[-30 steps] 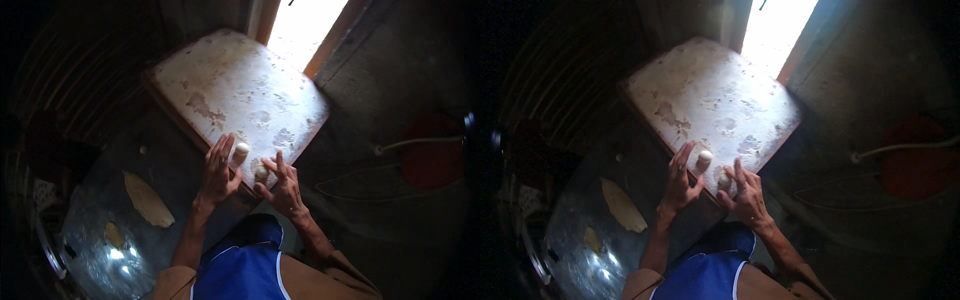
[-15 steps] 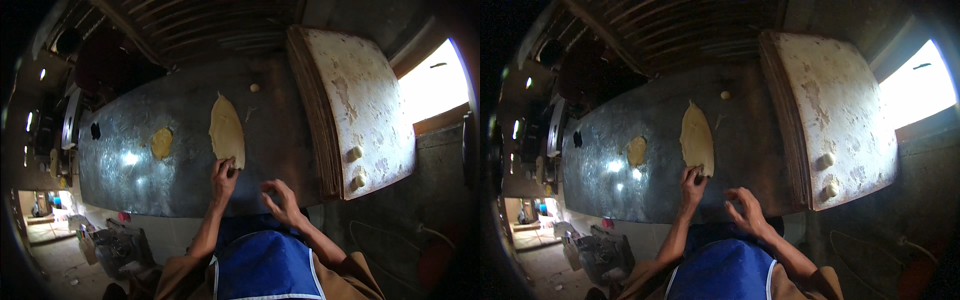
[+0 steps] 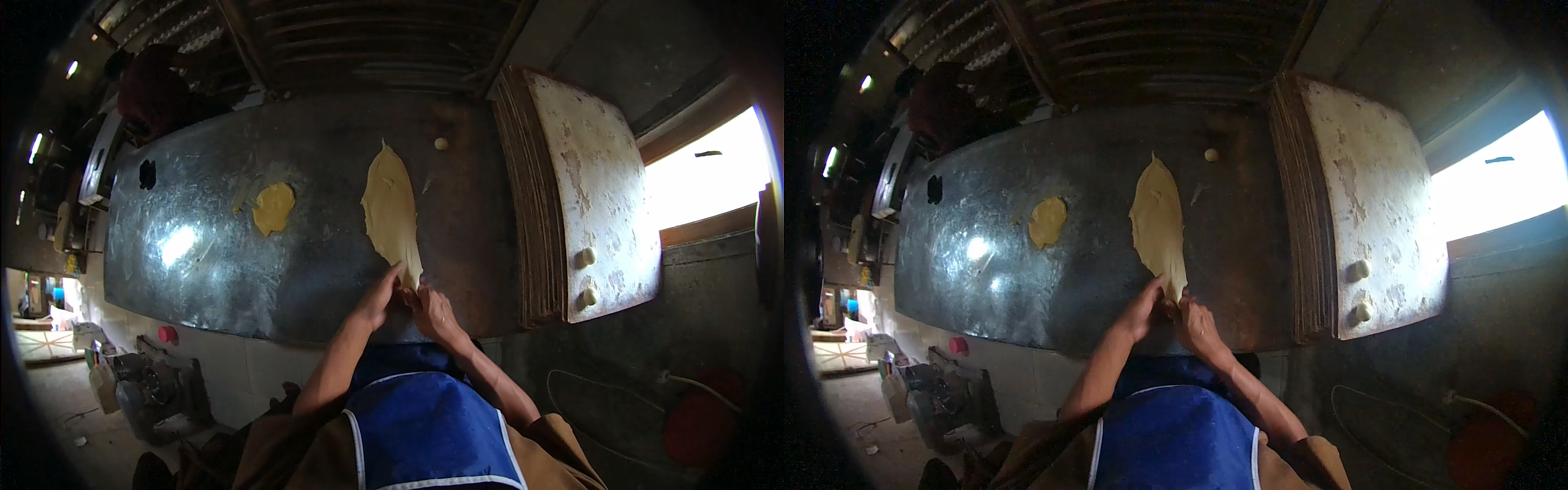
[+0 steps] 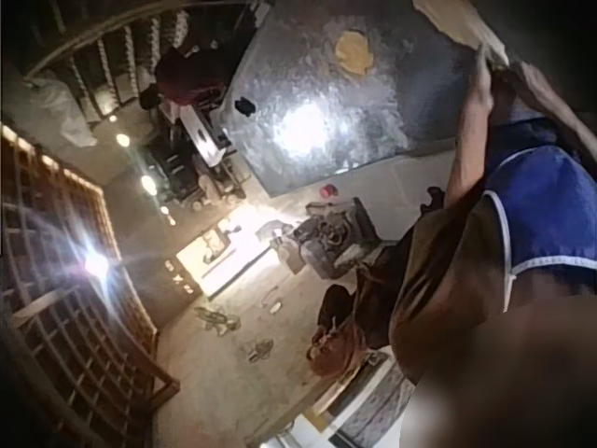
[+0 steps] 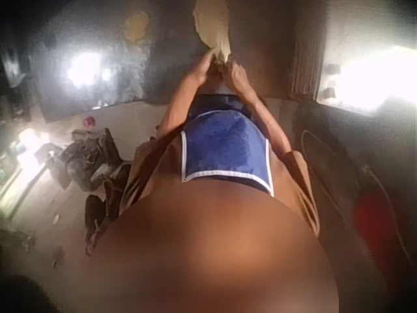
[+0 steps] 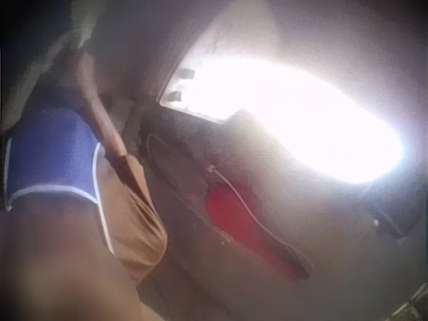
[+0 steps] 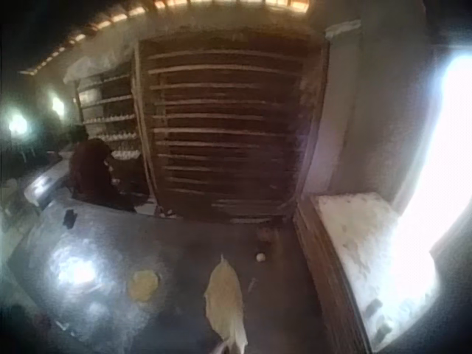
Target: The person portions a large sheet of dough into small balls, rolls them, and places them on a wooden board. They then cut a larger mass of dough with a knife, weigh a portion in a bowl, and operate a stand mixer.
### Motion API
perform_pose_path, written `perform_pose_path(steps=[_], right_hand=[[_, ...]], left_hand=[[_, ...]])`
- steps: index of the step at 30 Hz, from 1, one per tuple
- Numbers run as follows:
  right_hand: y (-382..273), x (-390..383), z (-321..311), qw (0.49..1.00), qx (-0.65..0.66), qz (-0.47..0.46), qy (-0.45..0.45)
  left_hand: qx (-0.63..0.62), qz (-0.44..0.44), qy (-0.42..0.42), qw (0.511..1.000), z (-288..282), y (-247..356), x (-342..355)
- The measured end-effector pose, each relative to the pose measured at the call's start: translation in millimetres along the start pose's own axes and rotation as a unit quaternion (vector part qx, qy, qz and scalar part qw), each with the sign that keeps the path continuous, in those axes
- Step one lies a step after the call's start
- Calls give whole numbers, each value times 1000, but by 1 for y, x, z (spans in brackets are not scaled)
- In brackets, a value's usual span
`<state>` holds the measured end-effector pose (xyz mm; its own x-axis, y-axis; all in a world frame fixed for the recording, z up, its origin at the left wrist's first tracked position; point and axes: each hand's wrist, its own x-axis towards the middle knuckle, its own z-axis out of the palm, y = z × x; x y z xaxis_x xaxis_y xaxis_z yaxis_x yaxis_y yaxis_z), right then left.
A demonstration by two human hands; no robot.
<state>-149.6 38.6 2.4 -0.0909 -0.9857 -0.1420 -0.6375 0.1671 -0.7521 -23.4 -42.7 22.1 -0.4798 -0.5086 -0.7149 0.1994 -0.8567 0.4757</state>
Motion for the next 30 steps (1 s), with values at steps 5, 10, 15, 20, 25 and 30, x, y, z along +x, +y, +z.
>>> perform_pose_path(steps=[5,10,15,20,25,30], right_hand=[[-46,-39,-39,997,-40,32,-58],[-79,-48,-76,910,303,-172,-222],[-55,62,-5,942,301,-97,-111],[-31,111,46,949,235,0,-209],[-3,84,74,917,298,-239,-112],[22,-19,-5,980,-103,-160,-56]], left_hand=[[-268,-144,-124,945,-9,-27,55],[-108,-76,-34,991,-18,-26,34],[472,350,-24,809,-56,-57,17],[664,176,-49,725,-30,4,-57],[499,516,-200,666,28,52,-120],[574,570,59,585,-87,-7,-65]])
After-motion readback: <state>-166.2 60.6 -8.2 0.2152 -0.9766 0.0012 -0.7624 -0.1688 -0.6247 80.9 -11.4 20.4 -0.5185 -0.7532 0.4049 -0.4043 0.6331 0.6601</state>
